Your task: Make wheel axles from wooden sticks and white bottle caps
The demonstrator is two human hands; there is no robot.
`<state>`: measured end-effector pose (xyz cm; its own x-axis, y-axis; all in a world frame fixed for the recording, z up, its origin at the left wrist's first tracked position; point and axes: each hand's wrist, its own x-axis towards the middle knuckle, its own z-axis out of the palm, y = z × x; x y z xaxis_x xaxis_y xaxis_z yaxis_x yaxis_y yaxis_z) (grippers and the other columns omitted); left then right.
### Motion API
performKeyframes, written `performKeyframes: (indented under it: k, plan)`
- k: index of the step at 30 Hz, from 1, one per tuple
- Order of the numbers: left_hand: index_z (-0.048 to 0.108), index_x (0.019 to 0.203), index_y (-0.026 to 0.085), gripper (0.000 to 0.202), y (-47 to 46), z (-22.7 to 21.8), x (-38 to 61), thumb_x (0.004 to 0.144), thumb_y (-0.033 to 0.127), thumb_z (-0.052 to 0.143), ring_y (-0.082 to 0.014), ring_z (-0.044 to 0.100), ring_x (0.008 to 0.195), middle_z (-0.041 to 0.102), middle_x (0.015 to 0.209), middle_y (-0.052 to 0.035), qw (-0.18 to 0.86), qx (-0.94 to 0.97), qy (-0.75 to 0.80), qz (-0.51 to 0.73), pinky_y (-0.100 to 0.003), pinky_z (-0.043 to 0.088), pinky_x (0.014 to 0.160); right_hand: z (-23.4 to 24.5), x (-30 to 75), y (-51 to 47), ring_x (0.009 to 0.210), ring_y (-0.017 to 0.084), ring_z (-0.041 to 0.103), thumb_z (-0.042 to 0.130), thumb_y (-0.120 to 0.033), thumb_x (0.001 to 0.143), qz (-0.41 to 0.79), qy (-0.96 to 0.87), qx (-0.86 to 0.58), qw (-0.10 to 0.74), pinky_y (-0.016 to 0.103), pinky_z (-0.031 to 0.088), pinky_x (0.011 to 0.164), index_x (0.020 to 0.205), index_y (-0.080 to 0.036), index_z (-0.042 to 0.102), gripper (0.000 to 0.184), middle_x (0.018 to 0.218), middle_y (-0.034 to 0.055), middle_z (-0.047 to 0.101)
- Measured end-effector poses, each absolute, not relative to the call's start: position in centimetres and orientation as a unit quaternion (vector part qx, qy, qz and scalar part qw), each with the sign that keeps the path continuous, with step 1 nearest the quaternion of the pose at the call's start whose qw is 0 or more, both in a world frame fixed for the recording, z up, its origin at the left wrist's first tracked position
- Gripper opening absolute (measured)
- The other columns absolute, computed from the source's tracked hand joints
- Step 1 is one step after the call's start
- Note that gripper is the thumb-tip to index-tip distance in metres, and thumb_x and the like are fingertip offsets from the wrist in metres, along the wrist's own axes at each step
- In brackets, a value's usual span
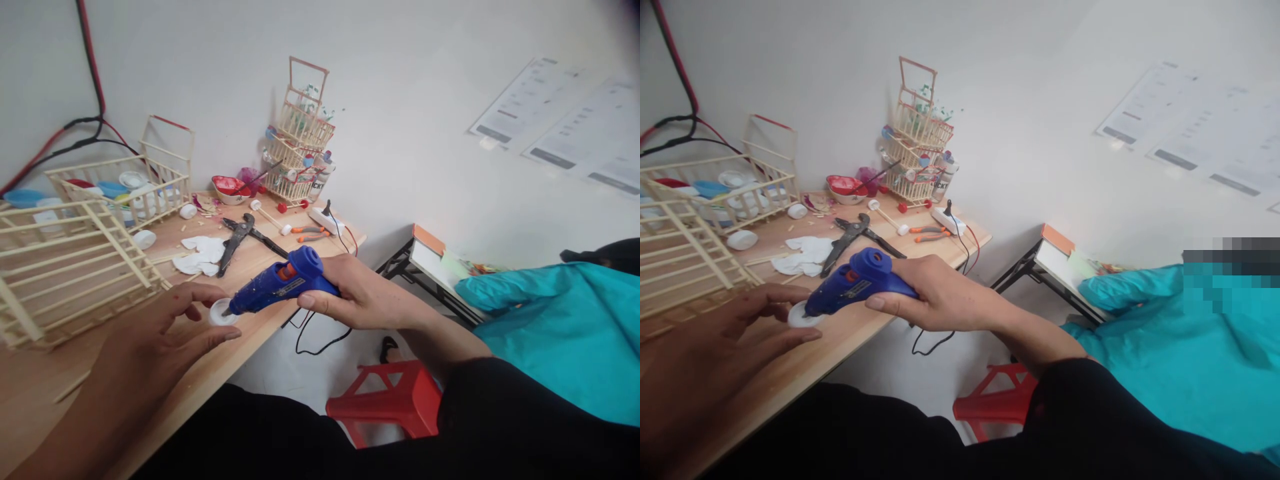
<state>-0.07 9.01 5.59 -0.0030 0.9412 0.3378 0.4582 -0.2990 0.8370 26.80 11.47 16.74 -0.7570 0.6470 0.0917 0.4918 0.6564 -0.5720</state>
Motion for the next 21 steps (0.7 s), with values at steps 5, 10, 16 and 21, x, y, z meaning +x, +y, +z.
performKeyframes:
  k: [5, 10, 16, 21]
  plan:
    - [0.08, 0.09, 0.036, 0.056, 9.1, 5.7, 0.45, 0.064, 0.085, 0.069, -0.0249, 0.073, 0.076, 0.081, 0.087, 0.0014, 0.266, 0.653, 0.538, 0.462, -0.039, 0.054, 0.072, 17.06, 26.77, 11.51, 0.073, 0.011, 0.051, 0.055, -0.054, 0.106, 0.27, -0.893, -0.335, 0.135, 0.025, 0.042, 0.07, 0.098, -0.017, 0.058, 0.038, 0.082, -0.0003, 0.06]
    - [0.079, 0.089, 0.038, 0.05, 9.09, 5.67, 0.39, 0.065, 0.081, 0.071, -0.0236, 0.071, 0.073, 0.08, 0.084, 0.0033, 0.257, 0.651, 0.532, 0.476, -0.038, 0.054, 0.07, 17.36, 26.82, 11.54, 0.068, 0.01, 0.051, 0.057, -0.054, 0.105, 0.298, -0.88, -0.347, 0.13, 0.025, 0.042, 0.066, 0.096, -0.017, 0.058, 0.038, 0.077, -0.0018, 0.059]
    - [0.079, 0.089, 0.036, 0.053, 9.15, 5.83, 0.16, 0.065, 0.083, 0.071, -0.0225, 0.071, 0.07, 0.078, 0.08, 0.0038, 0.261, 0.658, 0.538, 0.458, -0.036, 0.053, 0.07, 17.45, 27.01, 11.7, 0.071, 0.01, 0.053, 0.054, -0.052, 0.106, 0.28, -0.888, -0.345, 0.118, 0.025, 0.043, 0.066, 0.094, -0.015, 0.059, 0.039, 0.08, 0.0003, 0.06]
    - [0.079, 0.09, 0.036, 0.057, 9.01, 5.84, 0.11, 0.065, 0.086, 0.068, -0.0216, 0.069, 0.065, 0.075, 0.075, 0.0045, 0.248, 0.663, 0.533, 0.463, -0.035, 0.053, 0.066, 17.43, 26.93, 11.91, 0.079, 0.012, 0.056, 0.052, -0.054, 0.107, 0.269, -0.895, -0.339, 0.112, 0.027, 0.046, 0.074, 0.095, -0.016, 0.058, 0.04, 0.087, 0.0025, 0.063]
